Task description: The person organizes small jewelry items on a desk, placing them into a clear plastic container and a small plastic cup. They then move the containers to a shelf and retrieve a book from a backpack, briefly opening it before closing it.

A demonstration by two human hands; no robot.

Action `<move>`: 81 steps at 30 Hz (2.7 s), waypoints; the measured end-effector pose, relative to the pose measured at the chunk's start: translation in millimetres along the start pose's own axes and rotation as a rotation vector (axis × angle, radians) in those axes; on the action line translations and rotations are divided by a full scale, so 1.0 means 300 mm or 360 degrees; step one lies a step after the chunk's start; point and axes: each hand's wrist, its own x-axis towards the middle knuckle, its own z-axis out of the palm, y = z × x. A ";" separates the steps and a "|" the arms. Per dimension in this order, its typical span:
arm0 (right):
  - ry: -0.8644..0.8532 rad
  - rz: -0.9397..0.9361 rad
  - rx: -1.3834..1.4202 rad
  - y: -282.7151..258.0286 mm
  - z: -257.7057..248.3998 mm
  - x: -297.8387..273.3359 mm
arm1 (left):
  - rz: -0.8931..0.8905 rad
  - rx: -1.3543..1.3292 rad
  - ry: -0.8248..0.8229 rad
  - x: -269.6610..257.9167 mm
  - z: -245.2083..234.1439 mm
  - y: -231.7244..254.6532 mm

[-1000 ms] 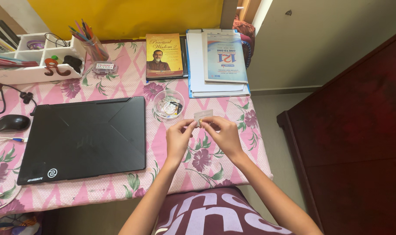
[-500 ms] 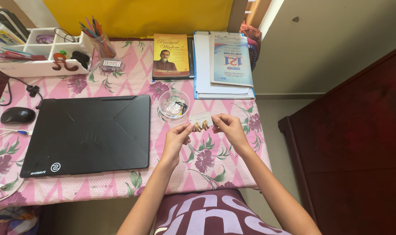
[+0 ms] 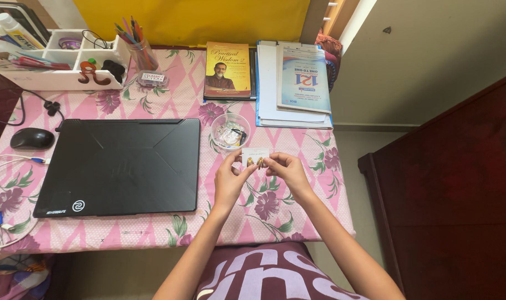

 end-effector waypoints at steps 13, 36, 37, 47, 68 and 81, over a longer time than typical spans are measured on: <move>-0.0037 0.0036 -0.0258 -0.008 0.125 0.005 | 0.0004 0.0167 0.0039 -0.005 -0.085 -0.060; -0.0052 -0.0034 -0.0470 -0.035 0.154 0.109 | -0.0407 -0.0470 -0.0075 0.139 -0.183 -0.143; -0.0071 0.0003 -0.0389 -0.036 0.148 0.116 | -0.0427 -0.0488 -0.0089 0.148 -0.186 -0.148; -0.0071 0.0068 -0.0256 -0.030 0.110 0.165 | -0.0419 -0.0515 -0.0112 0.195 -0.179 -0.159; 0.0016 0.0017 -0.0175 -0.041 0.097 0.198 | 0.0081 0.0042 0.0059 0.181 -0.138 -0.061; 0.0039 0.0019 -0.0001 -0.030 0.105 0.178 | 0.0021 0.0052 0.0103 0.135 -0.083 -0.044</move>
